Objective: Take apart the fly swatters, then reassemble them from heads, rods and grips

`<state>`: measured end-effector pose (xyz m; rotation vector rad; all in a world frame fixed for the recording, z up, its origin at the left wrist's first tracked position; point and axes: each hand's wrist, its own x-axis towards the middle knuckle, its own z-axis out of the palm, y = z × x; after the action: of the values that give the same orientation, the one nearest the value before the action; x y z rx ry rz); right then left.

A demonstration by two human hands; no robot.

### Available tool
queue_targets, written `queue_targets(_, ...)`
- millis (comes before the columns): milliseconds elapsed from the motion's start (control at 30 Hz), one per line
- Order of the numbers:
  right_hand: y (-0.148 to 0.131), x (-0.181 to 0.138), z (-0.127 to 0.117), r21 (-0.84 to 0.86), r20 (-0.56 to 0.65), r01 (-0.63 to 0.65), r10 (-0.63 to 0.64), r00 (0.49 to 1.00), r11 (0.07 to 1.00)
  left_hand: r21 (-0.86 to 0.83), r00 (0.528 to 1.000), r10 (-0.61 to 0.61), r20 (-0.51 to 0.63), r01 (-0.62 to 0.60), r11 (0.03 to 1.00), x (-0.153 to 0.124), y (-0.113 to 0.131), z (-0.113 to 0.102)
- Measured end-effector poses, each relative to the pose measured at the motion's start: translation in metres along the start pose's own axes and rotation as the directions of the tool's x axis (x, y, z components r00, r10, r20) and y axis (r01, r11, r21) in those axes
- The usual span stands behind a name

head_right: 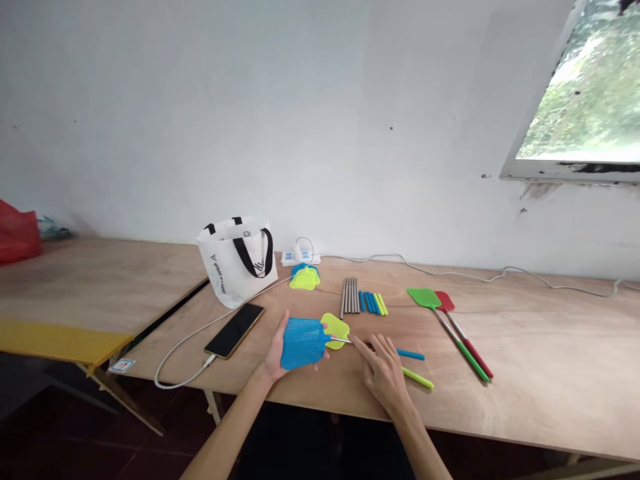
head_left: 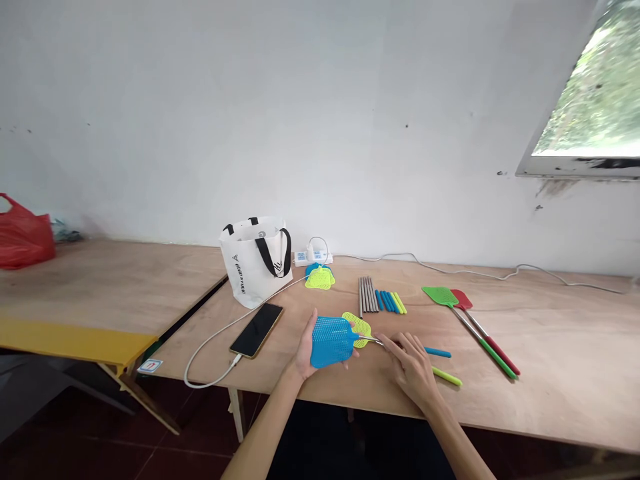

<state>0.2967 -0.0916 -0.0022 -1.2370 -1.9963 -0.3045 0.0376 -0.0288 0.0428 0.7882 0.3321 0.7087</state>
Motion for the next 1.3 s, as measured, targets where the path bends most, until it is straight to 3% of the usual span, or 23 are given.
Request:
queue_targets(233,0.004,0.001,0.002,-0.139,-0.028,0.082,-0.086,0.996,0.987,0.130,0.998,-0.070,-0.011,0.070,0.989,0.002,0.000,-0.006)
queue_targets(433,-0.001,0.004,0.003,-0.130,-0.053,0.110,-0.117,0.992,0.985,0.221,0.998,-0.061,0.030,0.053,0.974,0.002,-0.002,0.001)
queue_targets(833,-0.006,0.004,0.001,-0.107,-0.079,0.160,-0.169,0.982,0.981,0.217,0.996,-0.073,-0.044,0.081,0.973,0.001,-0.007,0.013)
queue_targets(1033,-0.005,0.003,0.001,-0.080,-0.082,0.173,-0.180,0.980,0.982,0.290,0.998,-0.059,0.016,0.051,0.956,0.001,-0.007,0.010)
queue_targets(1300,-0.007,0.003,0.000,-0.047,-0.063,0.169,-0.171,0.983,0.985,0.244,0.996,-0.089,0.008,0.085,0.966,0.003,-0.010,0.009)
